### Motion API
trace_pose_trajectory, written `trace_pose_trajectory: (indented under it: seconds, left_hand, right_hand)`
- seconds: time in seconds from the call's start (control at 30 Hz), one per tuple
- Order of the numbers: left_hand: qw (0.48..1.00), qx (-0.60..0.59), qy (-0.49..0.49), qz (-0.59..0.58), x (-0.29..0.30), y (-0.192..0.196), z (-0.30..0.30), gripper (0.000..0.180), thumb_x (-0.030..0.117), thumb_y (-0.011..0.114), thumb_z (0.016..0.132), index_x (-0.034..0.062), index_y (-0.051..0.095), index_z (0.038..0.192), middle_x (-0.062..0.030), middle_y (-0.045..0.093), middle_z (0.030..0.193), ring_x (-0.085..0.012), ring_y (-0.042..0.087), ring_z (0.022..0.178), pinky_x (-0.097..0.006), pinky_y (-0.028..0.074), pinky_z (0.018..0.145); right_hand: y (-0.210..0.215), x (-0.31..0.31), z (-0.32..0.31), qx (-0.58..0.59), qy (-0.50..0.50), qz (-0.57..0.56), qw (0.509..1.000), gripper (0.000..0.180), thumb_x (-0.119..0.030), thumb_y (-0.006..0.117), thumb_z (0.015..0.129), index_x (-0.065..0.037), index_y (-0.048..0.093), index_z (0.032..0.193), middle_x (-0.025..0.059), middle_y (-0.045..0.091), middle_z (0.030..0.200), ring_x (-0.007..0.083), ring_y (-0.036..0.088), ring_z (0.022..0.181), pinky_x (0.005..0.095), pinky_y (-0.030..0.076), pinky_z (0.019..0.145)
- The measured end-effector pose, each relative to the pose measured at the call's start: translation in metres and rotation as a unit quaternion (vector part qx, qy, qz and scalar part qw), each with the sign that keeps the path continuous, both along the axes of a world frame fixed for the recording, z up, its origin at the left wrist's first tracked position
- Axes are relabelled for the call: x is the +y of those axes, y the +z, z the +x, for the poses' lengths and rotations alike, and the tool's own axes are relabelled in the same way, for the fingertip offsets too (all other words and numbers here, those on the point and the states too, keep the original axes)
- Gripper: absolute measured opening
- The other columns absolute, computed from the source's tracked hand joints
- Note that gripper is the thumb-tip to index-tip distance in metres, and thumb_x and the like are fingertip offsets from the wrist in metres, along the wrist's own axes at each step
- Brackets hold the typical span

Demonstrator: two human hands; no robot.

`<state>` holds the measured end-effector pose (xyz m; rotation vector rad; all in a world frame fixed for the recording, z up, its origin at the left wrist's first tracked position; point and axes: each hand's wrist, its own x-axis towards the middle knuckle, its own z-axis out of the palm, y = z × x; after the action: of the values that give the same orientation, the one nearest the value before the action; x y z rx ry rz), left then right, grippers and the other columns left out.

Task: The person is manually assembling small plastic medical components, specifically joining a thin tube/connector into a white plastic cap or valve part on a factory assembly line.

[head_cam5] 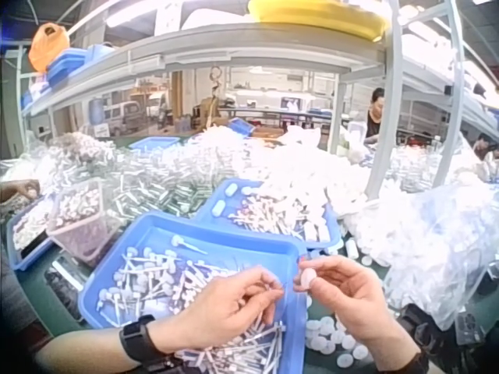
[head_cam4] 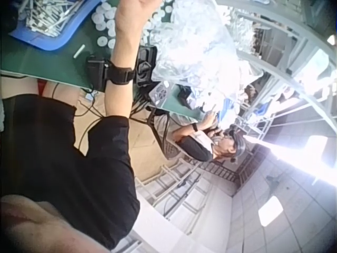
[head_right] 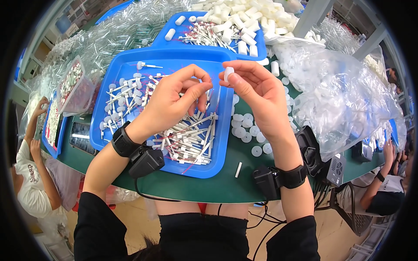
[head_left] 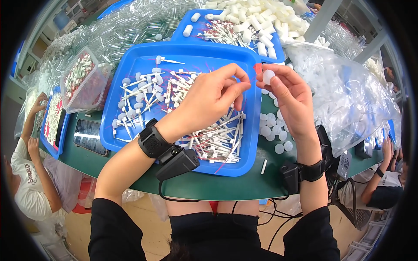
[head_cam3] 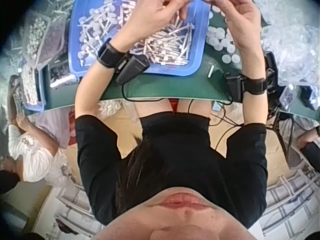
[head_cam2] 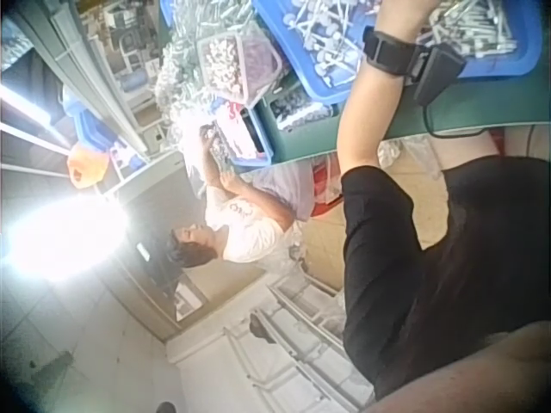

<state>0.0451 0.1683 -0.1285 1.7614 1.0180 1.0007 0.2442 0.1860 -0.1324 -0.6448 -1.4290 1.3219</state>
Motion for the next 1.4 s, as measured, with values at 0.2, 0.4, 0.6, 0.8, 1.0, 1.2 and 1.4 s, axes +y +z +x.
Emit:
trace_pose_trajectory:
  seconds: [0.2,0.4,0.6,0.8,1.0,1.2,1.4]
  left_hand:
    - [0.998,-0.026,-0.023,0.057,0.0023,-0.0044,0.0005,0.009,0.008,0.054,0.095,0.0014,0.060,0.096,-0.0045,0.066,0.076,-0.0096,0.062,0.069,-0.023,0.049,0.063]
    - [0.993,0.044,0.038,0.099,0.0010,-0.0004,-0.0002,0.010,0.009,0.058,0.092,0.0044,0.066,0.094,-0.0033,0.067,0.077,-0.0101,0.062,0.068,-0.024,0.046,0.062]
    - [0.948,0.181,0.087,0.247,0.0005,0.0001,-0.0023,0.007,0.015,0.063,0.088,0.0110,0.067,0.091,-0.0024,0.067,0.078,-0.0155,0.060,0.062,-0.028,0.038,0.063]
    - [0.900,0.240,0.121,0.344,-0.0028,-0.0009,-0.0013,0.005,0.016,0.063,0.087,0.0148,0.066,0.090,0.0019,0.062,0.071,-0.0140,0.054,0.058,-0.031,0.032,0.069]
    - [0.879,0.245,0.133,0.386,-0.0018,-0.0049,-0.0014,0.004,0.014,0.064,0.085,0.0159,0.065,0.088,0.0027,0.059,0.068,-0.0163,0.052,0.058,-0.032,0.033,0.067]
    - [0.861,0.277,0.145,0.401,-0.0035,-0.0046,-0.0015,0.005,0.013,0.064,0.083,0.0157,0.064,0.087,0.0026,0.057,0.066,-0.0167,0.053,0.058,-0.031,0.033,0.064]
    - [0.869,0.280,0.125,0.389,-0.0051,-0.0069,-0.0009,0.008,0.013,0.063,0.085,0.0148,0.062,0.093,0.0005,0.059,0.069,-0.0165,0.056,0.062,-0.032,0.034,0.064]
  right_hand:
    - [0.0016,-0.0020,0.0011,-0.057,0.016,0.044,0.997,0.028,-0.006,0.067,0.086,0.001,0.061,0.113,0.0087,0.066,0.106,0.0149,0.062,0.100,0.0284,0.048,0.090]
    - [0.0007,-0.0022,0.0009,-0.073,0.016,0.047,0.996,0.029,-0.005,0.069,0.084,0.001,0.062,0.112,0.0085,0.066,0.106,0.0148,0.063,0.101,0.0282,0.048,0.090]
    - [-0.0011,-0.0007,0.0014,-0.080,0.001,0.061,0.995,0.029,-0.005,0.069,0.084,0.001,0.062,0.111,0.0080,0.066,0.106,0.0146,0.063,0.100,0.0281,0.049,0.089]
    - [-0.0025,-0.0004,0.0013,-0.128,-0.024,0.102,0.986,0.026,-0.003,0.069,0.083,0.001,0.064,0.108,0.0068,0.067,0.105,0.0138,0.063,0.096,0.0273,0.049,0.088]
    - [-0.0018,-0.0029,-0.0002,-0.183,-0.053,0.151,0.970,0.026,-0.002,0.071,0.079,-0.001,0.067,0.105,0.0047,0.069,0.100,0.0135,0.064,0.093,0.0271,0.050,0.085]
    - [-0.0036,-0.0018,0.0002,-0.224,-0.073,0.181,0.955,0.027,-0.004,0.073,0.077,-0.002,0.067,0.104,0.0042,0.070,0.096,0.0136,0.065,0.090,0.0268,0.051,0.084]
    - [-0.0027,-0.0040,-0.0031,-0.219,-0.062,0.166,0.960,0.027,-0.003,0.073,0.077,-0.001,0.067,0.103,0.0051,0.069,0.097,0.0132,0.065,0.090,0.0264,0.051,0.085]
